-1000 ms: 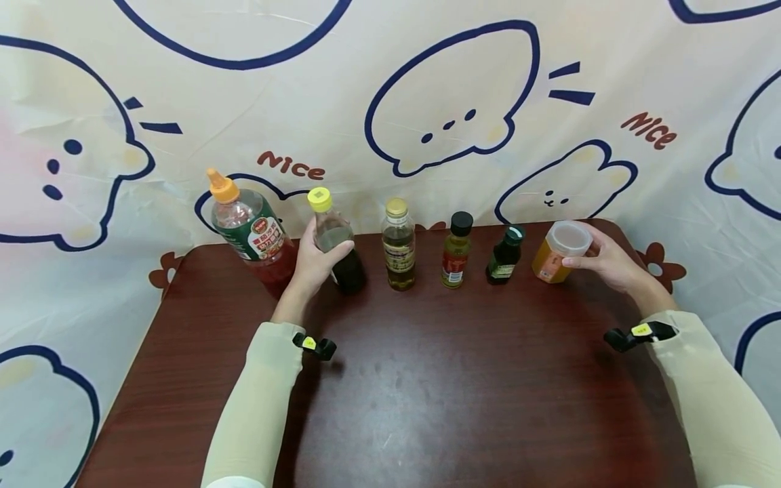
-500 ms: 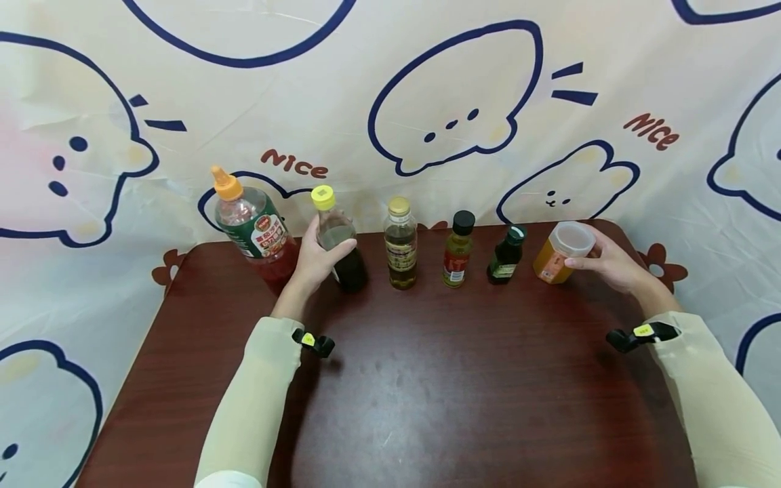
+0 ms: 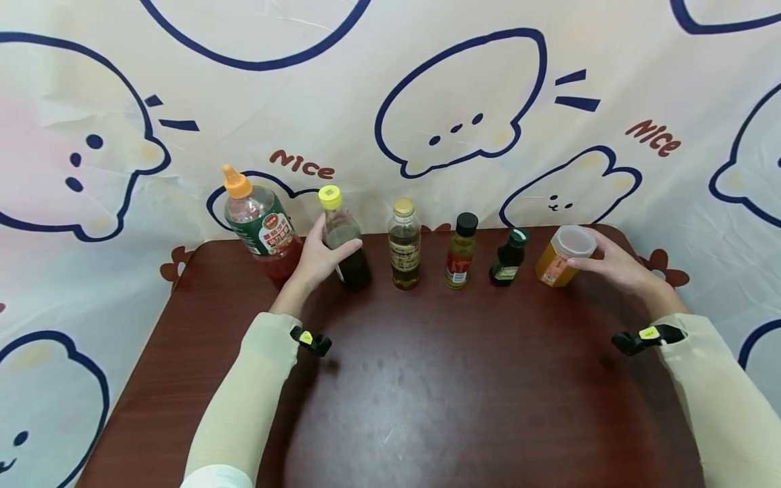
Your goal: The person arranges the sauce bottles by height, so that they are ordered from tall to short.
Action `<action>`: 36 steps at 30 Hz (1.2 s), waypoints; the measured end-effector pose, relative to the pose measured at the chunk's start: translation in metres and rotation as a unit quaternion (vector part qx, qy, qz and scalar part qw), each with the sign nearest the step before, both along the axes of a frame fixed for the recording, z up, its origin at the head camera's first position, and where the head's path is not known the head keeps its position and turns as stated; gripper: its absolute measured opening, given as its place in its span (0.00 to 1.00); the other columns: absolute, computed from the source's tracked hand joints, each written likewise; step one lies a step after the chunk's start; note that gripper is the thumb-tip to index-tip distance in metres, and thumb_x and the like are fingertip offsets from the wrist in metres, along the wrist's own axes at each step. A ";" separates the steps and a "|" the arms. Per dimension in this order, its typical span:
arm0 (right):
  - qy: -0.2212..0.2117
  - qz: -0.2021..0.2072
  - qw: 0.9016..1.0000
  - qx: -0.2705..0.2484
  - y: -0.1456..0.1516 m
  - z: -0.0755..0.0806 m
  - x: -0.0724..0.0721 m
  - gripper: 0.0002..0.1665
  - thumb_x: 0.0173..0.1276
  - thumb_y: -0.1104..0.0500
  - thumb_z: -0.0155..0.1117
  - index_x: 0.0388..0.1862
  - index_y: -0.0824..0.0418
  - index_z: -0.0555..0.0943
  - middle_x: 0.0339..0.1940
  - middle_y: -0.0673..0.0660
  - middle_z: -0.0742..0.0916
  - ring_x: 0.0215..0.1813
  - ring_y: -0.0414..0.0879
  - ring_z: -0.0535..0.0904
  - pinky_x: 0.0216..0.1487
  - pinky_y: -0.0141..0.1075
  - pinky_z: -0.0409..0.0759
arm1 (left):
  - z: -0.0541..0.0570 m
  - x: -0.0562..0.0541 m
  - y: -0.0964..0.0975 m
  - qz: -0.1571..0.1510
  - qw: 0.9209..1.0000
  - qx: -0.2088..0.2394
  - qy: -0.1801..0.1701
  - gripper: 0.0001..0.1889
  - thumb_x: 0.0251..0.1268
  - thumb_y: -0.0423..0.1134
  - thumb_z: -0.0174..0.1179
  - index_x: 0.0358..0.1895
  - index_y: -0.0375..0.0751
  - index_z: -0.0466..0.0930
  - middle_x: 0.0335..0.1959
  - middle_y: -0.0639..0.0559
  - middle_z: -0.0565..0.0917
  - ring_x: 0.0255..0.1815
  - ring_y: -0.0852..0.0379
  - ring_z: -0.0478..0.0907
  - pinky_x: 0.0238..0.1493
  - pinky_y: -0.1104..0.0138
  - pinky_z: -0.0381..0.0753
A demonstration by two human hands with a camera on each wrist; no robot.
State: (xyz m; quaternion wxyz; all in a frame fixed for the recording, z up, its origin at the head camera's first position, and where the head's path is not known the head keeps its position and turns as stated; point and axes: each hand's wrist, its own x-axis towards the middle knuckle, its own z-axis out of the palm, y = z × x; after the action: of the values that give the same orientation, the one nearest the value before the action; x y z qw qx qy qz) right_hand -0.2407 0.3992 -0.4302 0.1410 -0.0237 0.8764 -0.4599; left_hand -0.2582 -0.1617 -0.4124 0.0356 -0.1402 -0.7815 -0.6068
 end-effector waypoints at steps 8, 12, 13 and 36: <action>-0.019 0.011 0.999 0.042 0.000 0.015 0.000 0.59 0.73 0.39 0.62 0.85 0.47 0.34 0.83 0.70 0.49 0.78 0.72 0.47 0.68 0.76 0.51 | 0.004 0.002 -0.007 0.027 0.998 -0.052 -0.008 0.43 0.67 0.41 0.68 0.80 0.43 0.52 0.78 0.43 0.63 0.78 0.47 0.59 0.77 0.46 0.55; -0.005 0.017 0.998 0.052 0.002 0.023 0.007 0.58 0.75 0.39 0.60 0.85 0.50 0.34 0.82 0.70 0.49 0.78 0.73 0.48 0.69 0.74 0.53 | 0.005 0.009 -0.009 0.025 0.998 -0.053 0.017 0.43 0.70 0.40 0.66 0.81 0.45 0.49 0.80 0.44 0.59 0.80 0.48 0.55 0.78 0.47 0.52; 0.005 0.021 0.998 0.059 0.002 0.025 0.010 0.57 0.75 0.40 0.60 0.85 0.51 0.34 0.82 0.71 0.50 0.78 0.74 0.49 0.68 0.74 0.54 | 0.005 0.012 -0.010 0.024 0.998 -0.056 0.018 0.44 0.71 0.40 0.65 0.82 0.45 0.48 0.81 0.45 0.57 0.80 0.48 0.55 0.78 0.47 0.52; 0.236 0.093 0.938 0.234 -0.054 0.055 0.088 0.53 0.69 0.50 0.70 0.83 0.62 0.52 0.79 0.75 0.57 0.79 0.73 0.47 0.71 0.73 0.27 | 0.016 0.119 -0.026 0.031 0.936 -0.350 -0.004 0.49 0.73 0.55 0.61 0.82 0.35 0.42 0.82 0.33 0.44 0.82 0.36 0.42 0.73 0.30 0.40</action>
State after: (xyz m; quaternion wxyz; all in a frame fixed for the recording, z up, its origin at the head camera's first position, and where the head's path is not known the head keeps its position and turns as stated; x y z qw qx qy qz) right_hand -0.1528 0.3455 -0.3753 -0.0264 -0.1798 0.9612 -0.2074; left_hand -0.1388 -0.1877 -0.3967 -0.0004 -0.1172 -0.9485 -0.2943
